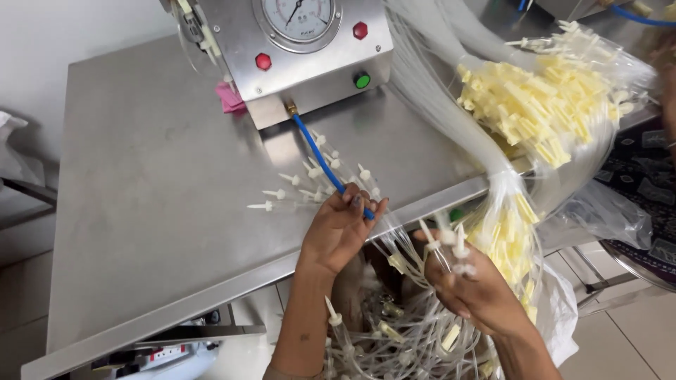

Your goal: Assembling, testing, and organizing bundles of plastic medical tubing and drip chamber components in a manufacturing facility.

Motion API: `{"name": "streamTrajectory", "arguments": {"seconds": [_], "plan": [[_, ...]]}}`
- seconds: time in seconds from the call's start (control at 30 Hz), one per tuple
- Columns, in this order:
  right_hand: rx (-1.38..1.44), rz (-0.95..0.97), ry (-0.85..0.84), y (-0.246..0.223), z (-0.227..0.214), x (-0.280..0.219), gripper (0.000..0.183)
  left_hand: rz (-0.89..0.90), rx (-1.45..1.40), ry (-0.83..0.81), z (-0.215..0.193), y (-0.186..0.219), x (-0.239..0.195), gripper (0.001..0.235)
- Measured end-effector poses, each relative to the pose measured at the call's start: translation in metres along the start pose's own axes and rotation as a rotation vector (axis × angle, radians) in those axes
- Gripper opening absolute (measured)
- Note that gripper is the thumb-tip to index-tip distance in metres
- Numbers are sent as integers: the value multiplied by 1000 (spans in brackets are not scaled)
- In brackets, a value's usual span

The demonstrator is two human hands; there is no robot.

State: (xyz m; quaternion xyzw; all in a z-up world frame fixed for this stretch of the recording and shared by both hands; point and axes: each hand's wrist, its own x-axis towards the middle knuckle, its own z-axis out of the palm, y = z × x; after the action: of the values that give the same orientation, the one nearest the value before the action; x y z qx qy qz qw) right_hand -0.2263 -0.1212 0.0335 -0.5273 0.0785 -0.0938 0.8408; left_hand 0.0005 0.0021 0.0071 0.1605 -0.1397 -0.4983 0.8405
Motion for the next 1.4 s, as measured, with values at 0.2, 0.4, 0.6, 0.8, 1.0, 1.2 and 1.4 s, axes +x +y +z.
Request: {"name": "streamTrajectory", "arguments": {"seconds": [0.2,0.4,0.6,0.8,1.0,1.2,1.4], "plan": [[-354,35,133,4,22,22,37,-6,28,5,-6,-2,1,26],[-365,193,143,-8,31,44,28,-47,26,70,-11,-1,1,23],[-354,161,116,-10,28,46,21,-23,62,33,-7,-4,0,22],[-272,200,137,-9,18,43,21,-24,29,39,-2,-4,0,23],[-236,210,129,-17,27,45,24,15,30,-29,-5,-4,2,21],[-296,92,100,-17,38,55,26,-9,16,29,-10,-3,0,24],[-218,184,109,-15,24,39,22,4,40,24,-1,-2,-1,25]]}}
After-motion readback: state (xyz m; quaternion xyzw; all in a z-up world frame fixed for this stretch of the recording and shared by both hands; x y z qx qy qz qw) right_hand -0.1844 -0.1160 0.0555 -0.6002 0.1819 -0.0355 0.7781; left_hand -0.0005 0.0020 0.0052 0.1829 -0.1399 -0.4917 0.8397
